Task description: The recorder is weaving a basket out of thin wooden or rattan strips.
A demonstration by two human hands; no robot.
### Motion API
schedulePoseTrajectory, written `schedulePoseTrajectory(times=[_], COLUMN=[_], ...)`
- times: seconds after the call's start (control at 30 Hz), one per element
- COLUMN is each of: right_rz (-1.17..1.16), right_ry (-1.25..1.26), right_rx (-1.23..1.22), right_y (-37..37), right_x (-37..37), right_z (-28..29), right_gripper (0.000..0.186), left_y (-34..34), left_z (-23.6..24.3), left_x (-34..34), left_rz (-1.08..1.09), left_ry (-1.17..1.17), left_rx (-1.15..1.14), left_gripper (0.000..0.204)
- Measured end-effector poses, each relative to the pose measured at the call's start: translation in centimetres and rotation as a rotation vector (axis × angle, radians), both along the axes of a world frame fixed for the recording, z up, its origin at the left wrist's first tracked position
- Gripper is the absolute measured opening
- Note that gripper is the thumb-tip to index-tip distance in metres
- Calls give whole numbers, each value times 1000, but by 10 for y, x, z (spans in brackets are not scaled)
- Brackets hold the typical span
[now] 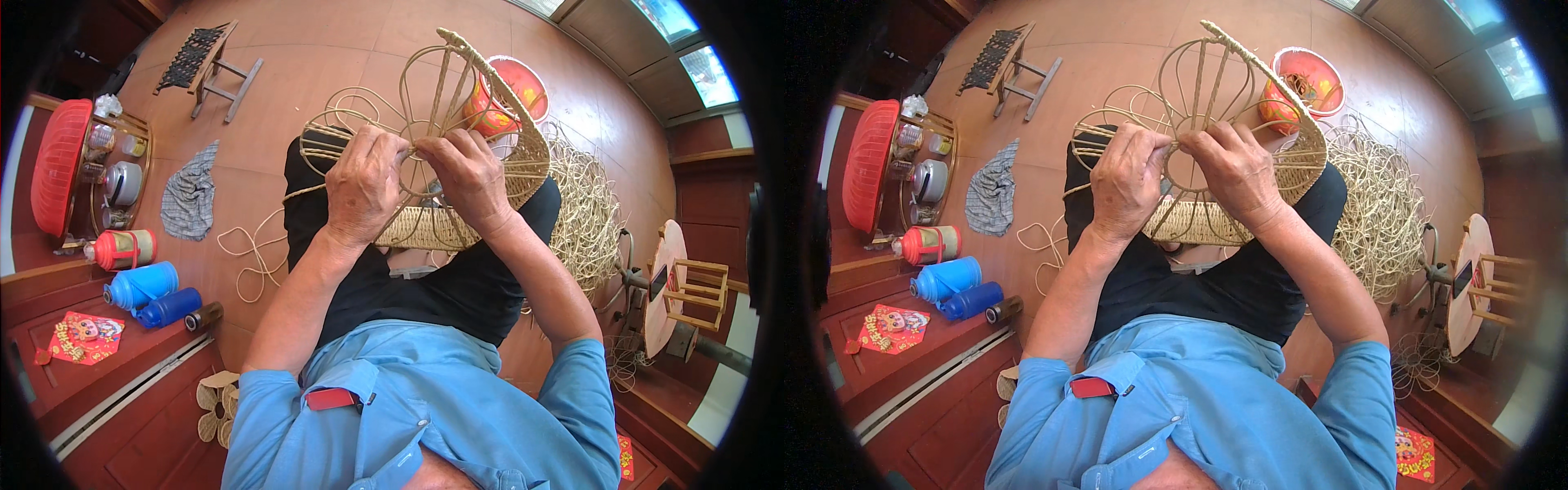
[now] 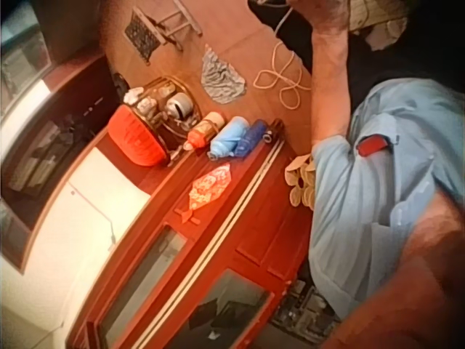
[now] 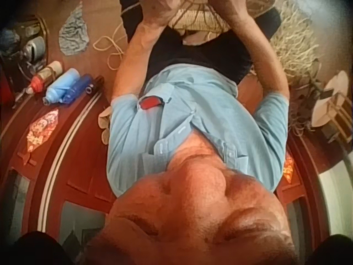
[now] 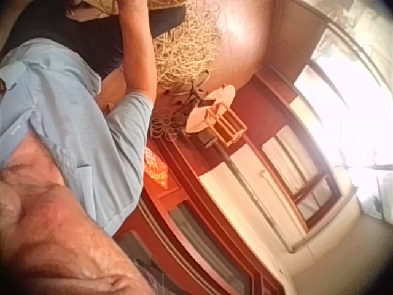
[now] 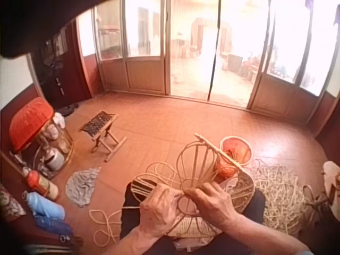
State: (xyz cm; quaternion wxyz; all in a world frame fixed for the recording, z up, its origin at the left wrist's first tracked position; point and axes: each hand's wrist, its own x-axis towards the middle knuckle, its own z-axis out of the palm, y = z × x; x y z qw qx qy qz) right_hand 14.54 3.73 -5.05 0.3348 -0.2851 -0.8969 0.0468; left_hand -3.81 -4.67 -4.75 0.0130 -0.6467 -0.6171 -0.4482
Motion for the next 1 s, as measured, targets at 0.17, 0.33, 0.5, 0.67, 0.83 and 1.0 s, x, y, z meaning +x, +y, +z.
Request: schedulePoseTrajectory(times=[0.17, 0.33, 0.5, 0.67, 0.83, 1.0], right_rz=[-69, -90, -78, -19, 137, 138], right_ry=[-153, -175, -259, -283, -274, -183], right_rx=[3, -88, -398, -431, -357, -487], right_y=[-9, -6, 1, 6, 13, 17], right_x=[-6, -6, -10, -9, -5, -5], right_z=[8, 17, 32, 40, 42, 38], right_gripper=[26, 23, 18, 21, 22, 21], left_y=[-3, -26, -47, -31, -16, -9], left_z=[-2, 1, -17, -7, -15, -16], left_x=[-1, 11, 61, 71, 80, 83], left_rz=[67, 116, -55, -38, 80, 148], left_ry=[68, 132, -819, -979, -1056, -1203], left_rx=[52, 143, -299, -392, -299, -196], left_gripper=[14, 24, 35, 38, 32, 22])
